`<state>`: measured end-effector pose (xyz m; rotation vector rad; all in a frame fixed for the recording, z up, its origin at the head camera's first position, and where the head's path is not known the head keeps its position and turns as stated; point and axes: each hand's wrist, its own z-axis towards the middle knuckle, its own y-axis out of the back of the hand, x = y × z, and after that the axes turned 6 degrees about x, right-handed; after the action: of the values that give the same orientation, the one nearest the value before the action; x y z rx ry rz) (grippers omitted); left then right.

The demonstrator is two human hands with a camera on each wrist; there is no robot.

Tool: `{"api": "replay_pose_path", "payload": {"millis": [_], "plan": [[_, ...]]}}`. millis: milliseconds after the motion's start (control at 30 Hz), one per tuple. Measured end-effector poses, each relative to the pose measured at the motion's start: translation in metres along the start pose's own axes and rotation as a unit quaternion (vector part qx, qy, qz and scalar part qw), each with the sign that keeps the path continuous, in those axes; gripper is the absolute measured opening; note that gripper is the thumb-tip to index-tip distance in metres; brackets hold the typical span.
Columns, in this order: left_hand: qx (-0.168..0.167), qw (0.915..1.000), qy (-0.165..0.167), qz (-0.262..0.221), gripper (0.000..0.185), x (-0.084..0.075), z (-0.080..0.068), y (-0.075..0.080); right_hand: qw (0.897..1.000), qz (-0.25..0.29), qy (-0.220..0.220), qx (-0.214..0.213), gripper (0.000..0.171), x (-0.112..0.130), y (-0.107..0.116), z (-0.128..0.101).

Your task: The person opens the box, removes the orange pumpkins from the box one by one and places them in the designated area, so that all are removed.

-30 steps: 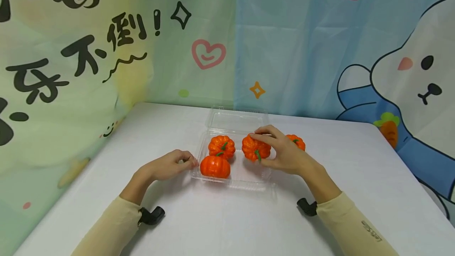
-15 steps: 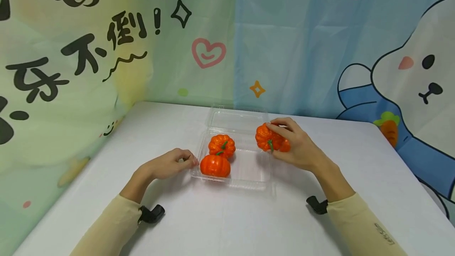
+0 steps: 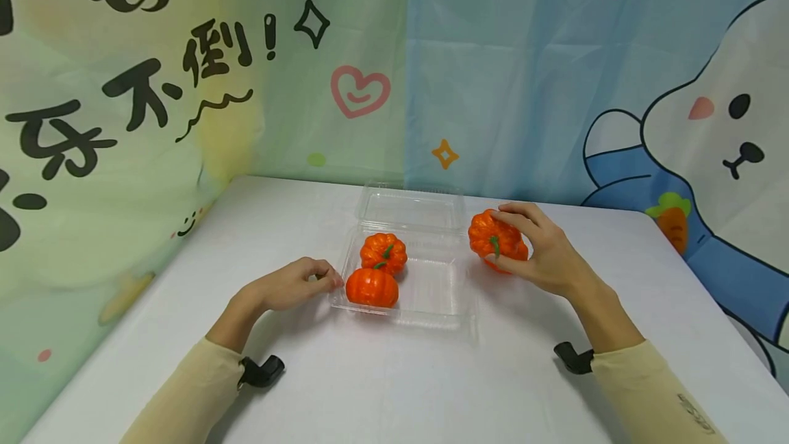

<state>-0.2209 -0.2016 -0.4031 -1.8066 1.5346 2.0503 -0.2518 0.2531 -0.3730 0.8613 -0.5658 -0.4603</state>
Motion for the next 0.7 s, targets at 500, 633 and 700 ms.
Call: {"api": "replay_pose_path", "payload": {"millis": [500, 633, 700], "plan": [[0.001, 1.0000, 0.005, 0.001, 0.027, -0.001, -0.001, 0.000, 0.995, -0.042, -0.092, -0.012, 0.073, -0.013, 0.021, -0.028], [0.001, 1.0000, 0.002, 0.004, 0.026, -0.001, 0.000, 0.001, 0.993, -0.044, -0.105, -0.020, 0.074, -0.016, 0.026, -0.033], [0.002, 1.0000, 0.002, 0.003, 0.026, -0.001, 0.000, 0.001, 0.993, -0.038, -0.107, -0.024, 0.074, -0.017, 0.028, -0.036]]}}
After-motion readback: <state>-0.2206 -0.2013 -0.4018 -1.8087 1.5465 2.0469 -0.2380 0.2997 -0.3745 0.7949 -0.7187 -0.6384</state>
